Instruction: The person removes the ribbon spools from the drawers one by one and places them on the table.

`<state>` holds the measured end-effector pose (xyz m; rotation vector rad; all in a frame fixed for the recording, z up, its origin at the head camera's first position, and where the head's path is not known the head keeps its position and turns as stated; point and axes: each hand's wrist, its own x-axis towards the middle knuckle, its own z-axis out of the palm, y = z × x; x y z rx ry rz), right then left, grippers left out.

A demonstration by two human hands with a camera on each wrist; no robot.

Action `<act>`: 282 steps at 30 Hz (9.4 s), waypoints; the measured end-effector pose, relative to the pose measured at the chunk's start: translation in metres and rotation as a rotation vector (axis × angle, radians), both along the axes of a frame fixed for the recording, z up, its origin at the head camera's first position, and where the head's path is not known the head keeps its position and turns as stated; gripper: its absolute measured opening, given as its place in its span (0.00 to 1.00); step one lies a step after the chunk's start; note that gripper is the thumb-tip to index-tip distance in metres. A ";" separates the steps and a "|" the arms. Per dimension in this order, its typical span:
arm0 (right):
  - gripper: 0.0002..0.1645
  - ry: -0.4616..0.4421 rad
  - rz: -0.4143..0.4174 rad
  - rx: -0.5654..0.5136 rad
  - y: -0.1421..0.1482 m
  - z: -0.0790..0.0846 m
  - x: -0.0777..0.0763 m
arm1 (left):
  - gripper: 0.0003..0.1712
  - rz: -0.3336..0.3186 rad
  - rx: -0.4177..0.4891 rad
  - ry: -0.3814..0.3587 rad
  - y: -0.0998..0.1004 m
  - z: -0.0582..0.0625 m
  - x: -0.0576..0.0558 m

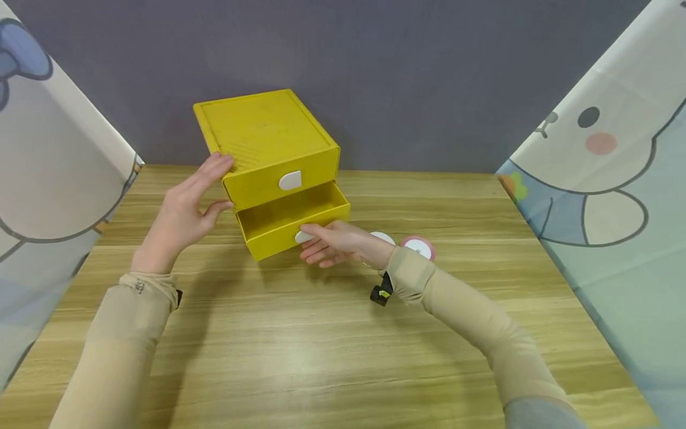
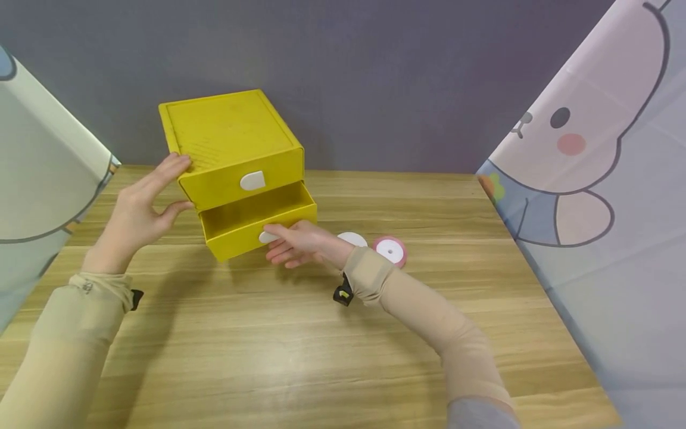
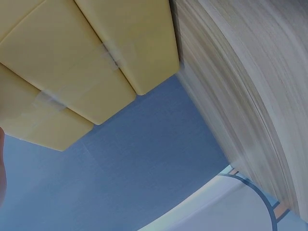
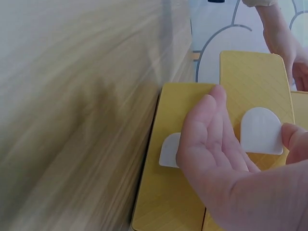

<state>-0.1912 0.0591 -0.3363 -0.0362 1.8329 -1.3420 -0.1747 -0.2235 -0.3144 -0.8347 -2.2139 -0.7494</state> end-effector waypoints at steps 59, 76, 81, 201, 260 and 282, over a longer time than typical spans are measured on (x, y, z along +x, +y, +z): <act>0.36 0.005 -0.048 0.018 -0.030 -0.008 -0.042 | 0.43 0.009 0.014 0.013 0.002 -0.002 -0.001; 0.37 -0.046 -0.063 0.098 -0.032 -0.040 -0.042 | 0.43 0.007 0.026 0.017 0.001 -0.003 -0.002; 0.35 -0.074 -0.098 0.091 -0.032 -0.047 -0.046 | 0.43 0.008 0.023 0.017 0.002 -0.003 -0.001; 0.25 0.365 0.411 0.355 -0.018 0.044 -0.011 | 0.44 0.037 0.005 0.017 -0.001 -0.003 -0.002; 0.50 0.509 0.527 0.525 0.006 0.069 -0.022 | 0.43 0.015 0.049 0.008 0.007 -0.001 0.003; 0.51 0.466 0.205 0.633 0.176 0.055 -0.031 | 0.44 0.025 0.040 0.023 0.003 -0.002 0.001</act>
